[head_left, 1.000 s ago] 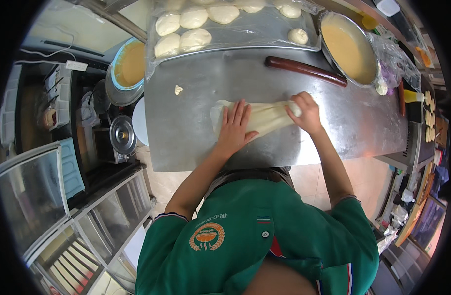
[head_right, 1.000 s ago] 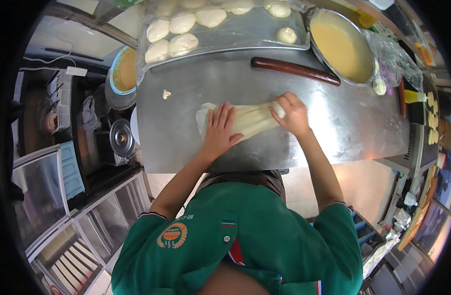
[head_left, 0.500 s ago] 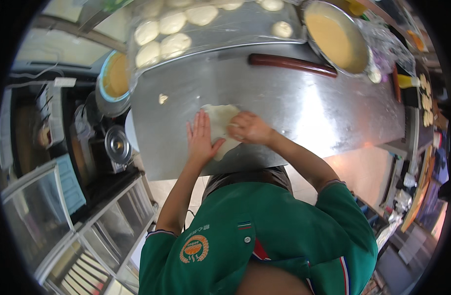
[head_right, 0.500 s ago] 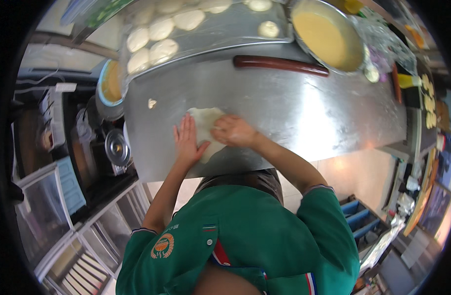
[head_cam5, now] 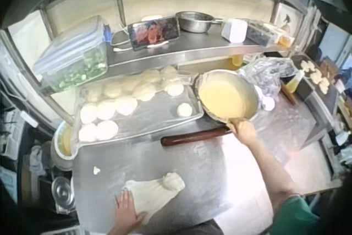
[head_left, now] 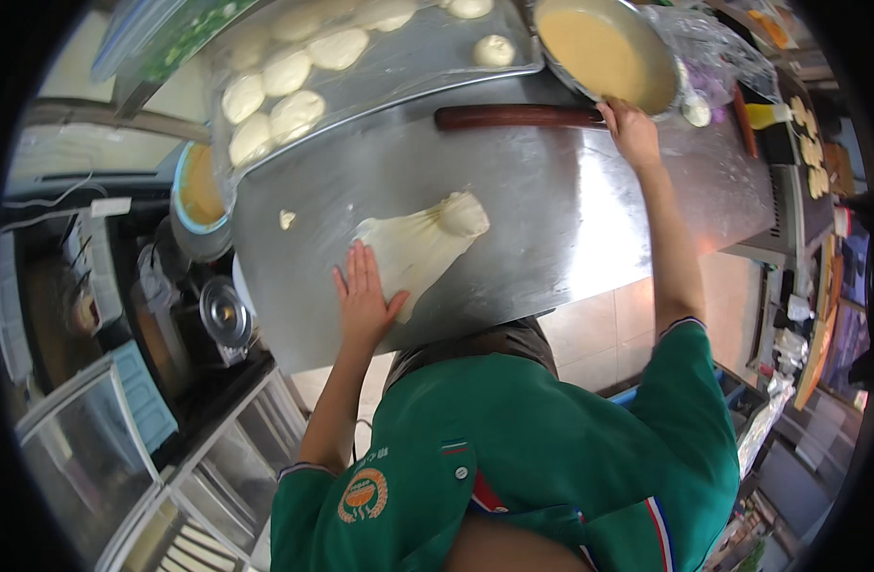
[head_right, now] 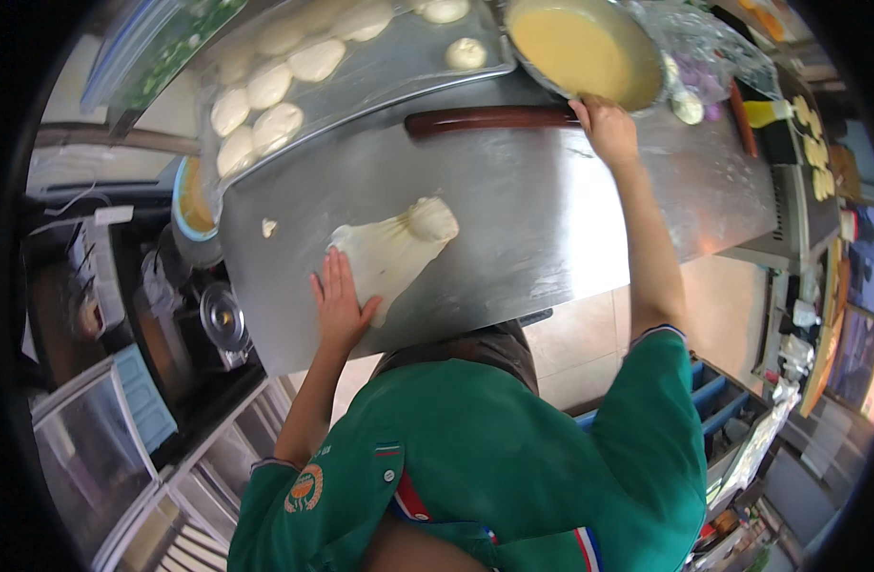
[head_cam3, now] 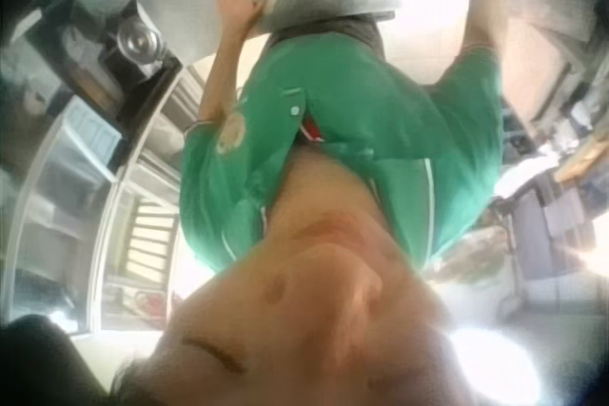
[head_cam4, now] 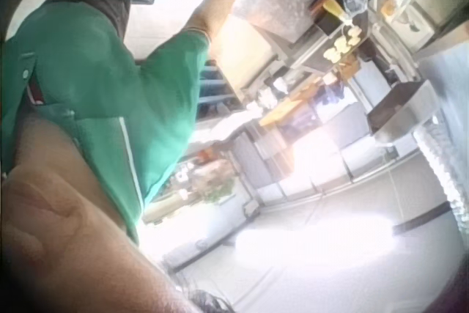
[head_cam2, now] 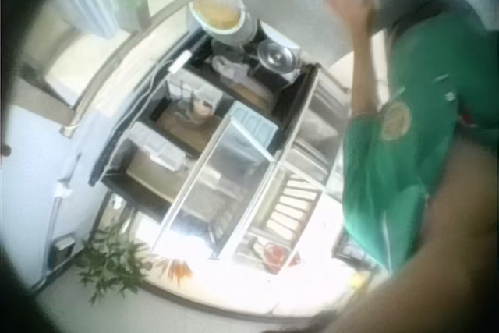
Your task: The person rolls dough into long strips, flattens them with a rolling pin, applies a liquid from a bowl, folds the dough, and places the pieces on a griddle. The person uses tongs to flip the cooking flatbreads on the griddle.
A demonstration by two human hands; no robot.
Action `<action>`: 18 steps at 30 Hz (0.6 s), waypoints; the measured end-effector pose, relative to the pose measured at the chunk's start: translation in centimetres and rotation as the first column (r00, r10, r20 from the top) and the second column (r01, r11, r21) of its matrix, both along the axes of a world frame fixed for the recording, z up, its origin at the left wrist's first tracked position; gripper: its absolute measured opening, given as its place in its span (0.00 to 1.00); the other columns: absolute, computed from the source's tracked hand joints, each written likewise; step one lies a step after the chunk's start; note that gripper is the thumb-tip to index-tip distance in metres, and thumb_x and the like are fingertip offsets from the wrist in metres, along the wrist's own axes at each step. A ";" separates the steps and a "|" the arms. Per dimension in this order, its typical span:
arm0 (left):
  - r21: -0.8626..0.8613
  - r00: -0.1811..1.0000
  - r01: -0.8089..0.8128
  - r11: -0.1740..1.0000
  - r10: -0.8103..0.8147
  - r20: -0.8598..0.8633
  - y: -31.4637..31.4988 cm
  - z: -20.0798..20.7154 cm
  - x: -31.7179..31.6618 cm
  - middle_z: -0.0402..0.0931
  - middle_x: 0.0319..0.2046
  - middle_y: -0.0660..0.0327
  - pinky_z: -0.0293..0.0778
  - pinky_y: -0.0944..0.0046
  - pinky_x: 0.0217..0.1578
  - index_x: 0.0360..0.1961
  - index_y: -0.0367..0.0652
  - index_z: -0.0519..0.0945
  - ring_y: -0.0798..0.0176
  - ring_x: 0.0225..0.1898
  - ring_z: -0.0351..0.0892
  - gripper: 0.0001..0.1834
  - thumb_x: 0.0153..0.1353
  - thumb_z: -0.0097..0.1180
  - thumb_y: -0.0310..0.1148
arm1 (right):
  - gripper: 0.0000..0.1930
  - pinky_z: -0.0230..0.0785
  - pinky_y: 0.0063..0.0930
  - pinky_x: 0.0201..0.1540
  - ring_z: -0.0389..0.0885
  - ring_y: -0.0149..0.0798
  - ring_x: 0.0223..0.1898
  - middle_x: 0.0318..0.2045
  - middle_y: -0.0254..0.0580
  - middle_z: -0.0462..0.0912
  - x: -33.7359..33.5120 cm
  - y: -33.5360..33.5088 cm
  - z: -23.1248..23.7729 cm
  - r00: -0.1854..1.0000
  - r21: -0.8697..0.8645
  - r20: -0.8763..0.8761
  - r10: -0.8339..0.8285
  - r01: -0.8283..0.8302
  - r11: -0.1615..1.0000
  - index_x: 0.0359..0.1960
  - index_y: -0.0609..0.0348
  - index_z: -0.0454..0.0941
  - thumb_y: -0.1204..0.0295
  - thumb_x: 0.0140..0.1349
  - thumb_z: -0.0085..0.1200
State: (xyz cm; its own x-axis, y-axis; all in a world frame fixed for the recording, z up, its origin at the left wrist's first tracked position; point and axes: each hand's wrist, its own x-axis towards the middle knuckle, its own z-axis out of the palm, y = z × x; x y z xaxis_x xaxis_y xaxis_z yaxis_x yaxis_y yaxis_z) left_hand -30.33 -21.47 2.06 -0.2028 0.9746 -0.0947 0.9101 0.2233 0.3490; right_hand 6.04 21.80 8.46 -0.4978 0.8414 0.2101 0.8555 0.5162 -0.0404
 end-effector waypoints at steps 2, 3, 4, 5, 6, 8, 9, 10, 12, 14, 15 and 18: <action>-0.015 1.000 0.000 1.000 0.000 0.005 -0.6 0.4 -0.2 0.42 0.78 0.44 0.35 0.33 0.73 0.77 0.32 0.47 0.44 0.79 0.41 0.57 0.61 0.58 0.59 | 0.18 0.77 0.46 0.45 0.85 0.59 0.42 0.40 0.56 0.86 -0.1 1.7 -1.1 0.963 -0.034 -0.216 0.161 -0.172 0.985 0.48 0.57 0.84 0.56 0.72 0.53; -0.001 1.000 0.010 1.000 -0.010 -0.013 -0.6 0.5 -0.2 0.42 0.78 0.44 0.35 0.33 0.73 0.77 0.31 0.47 0.44 0.79 0.41 0.57 0.61 0.58 0.60 | 0.18 0.77 0.46 0.44 0.84 0.60 0.41 0.40 0.57 0.86 -0.6 2.0 -1.5 0.935 0.070 -0.280 0.217 -0.206 0.976 0.49 0.57 0.84 0.57 0.72 0.53; 0.024 0.997 -0.059 0.998 0.058 0.044 -0.5 0.5 -0.2 0.42 0.78 0.44 0.35 0.33 0.73 0.77 0.31 0.47 0.44 0.79 0.41 0.57 0.61 0.58 0.60 | 0.17 0.77 0.46 0.44 0.84 0.60 0.42 0.41 0.58 0.86 -1.2 2.3 -1.7 0.914 0.027 -0.354 0.199 -0.202 0.979 0.52 0.56 0.83 0.59 0.72 0.53; 0.061 0.990 -0.117 0.991 0.112 0.089 -0.2 0.4 -0.1 0.42 0.78 0.44 0.35 0.33 0.73 0.77 0.31 0.47 0.44 0.79 0.41 0.56 0.62 0.58 0.59 | 0.17 0.77 0.45 0.44 0.85 0.60 0.41 0.39 0.57 0.86 -1.9 2.4 -1.6 0.949 -0.071 -0.294 0.115 -0.142 0.987 0.50 0.58 0.84 0.59 0.72 0.54; 0.092 0.977 -0.178 0.980 0.164 0.137 0.2 0.4 -0.1 0.42 0.78 0.44 0.34 0.33 0.73 0.77 0.31 0.47 0.43 0.79 0.41 0.56 0.62 0.57 0.59 | 0.16 0.78 0.43 0.44 0.85 0.60 0.40 0.38 0.57 0.86 -2.5 2.5 -1.2 0.971 -0.123 -0.235 0.034 -0.064 0.990 0.49 0.59 0.84 0.60 0.72 0.54; 0.091 0.998 -0.060 0.994 0.057 0.029 0.7 0.1 -0.1 0.43 0.79 0.46 0.37 0.34 0.74 0.77 0.32 0.49 0.45 0.79 0.43 0.55 0.62 0.58 0.59 | 0.15 0.78 0.40 0.42 0.86 0.55 0.37 0.35 0.56 0.87 -3.5 2.2 0.3 0.959 -0.168 -0.277 0.067 -0.117 0.979 0.47 0.61 0.85 0.63 0.71 0.56; 0.082 1.000 -0.017 0.996 0.015 0.022 0.7 -0.1 -0.1 0.44 0.79 0.47 0.37 0.35 0.74 0.76 0.32 0.50 0.46 0.79 0.44 0.55 0.62 0.58 0.58 | 0.14 0.78 0.39 0.41 0.87 0.53 0.36 0.34 0.56 0.87 -3.8 1.4 1.4 0.965 -0.205 -0.261 0.006 -0.061 0.977 0.45 0.63 0.85 0.64 0.71 0.57; 0.089 0.999 0.043 0.995 -0.043 0.007 0.5 -0.2 0.0 0.45 0.78 0.48 0.38 0.35 0.73 0.76 0.33 0.50 0.46 0.79 0.44 0.54 0.61 0.59 0.58 | 0.13 0.78 0.37 0.40 0.87 0.50 0.35 0.32 0.55 0.87 -4.3 0.3 2.1 0.926 -0.124 -0.378 0.021 -0.073 0.990 0.44 0.63 0.86 0.65 0.70 0.57; 0.043 1.000 0.011 0.999 -0.012 0.029 -0.8 -0.2 0.0 0.44 0.78 0.47 0.37 0.34 0.74 0.77 0.33 0.50 0.44 0.79 0.44 0.55 0.60 0.60 0.57 | 0.10 0.78 0.34 0.39 0.88 0.44 0.32 0.29 0.54 0.87 -6.2 -3.4 3.3 0.825 -0.022 -0.561 -0.064 0.062 0.998 0.41 0.64 0.86 0.69 0.69 0.59; 0.019 0.999 -0.011 1.000 0.011 0.034 -2.8 -0.1 0.1 0.45 0.78 0.47 0.37 0.35 0.74 0.77 0.34 0.51 0.44 0.79 0.44 0.54 0.61 0.59 0.56 | 0.15 0.78 0.31 0.48 0.86 0.41 0.49 0.52 0.53 0.85 -9.1 -10.0 3.1 0.725 0.033 -0.682 0.098 -0.103 0.994 0.57 0.56 0.81 0.73 0.70 0.55; 0.016 0.999 -0.017 1.000 0.017 0.030 -3.9 -0.1 0.1 0.46 0.78 0.46 0.38 0.35 0.74 0.76 0.34 0.52 0.45 0.79 0.45 0.52 0.61 0.59 0.56 | 0.25 0.66 0.41 0.66 0.73 0.46 0.67 0.68 0.51 0.72 -11.1 -13.8 2.5 0.687 0.095 -0.682 0.251 -0.257 0.962 0.69 0.55 0.70 0.74 0.70 0.52; 0.080 0.989 -0.063 0.995 0.052 0.136 -5.7 -0.1 -0.5 0.47 0.78 0.45 0.39 0.37 0.74 0.76 0.35 0.52 0.45 0.78 0.46 0.48 0.64 0.57 0.51 | 0.39 0.43 0.55 0.77 0.52 0.55 0.77 0.75 0.54 0.58 -18.7 -25.7 -1.9 0.612 0.215 -0.524 0.593 -0.578 0.787 0.74 0.63 0.59 0.60 0.64 0.58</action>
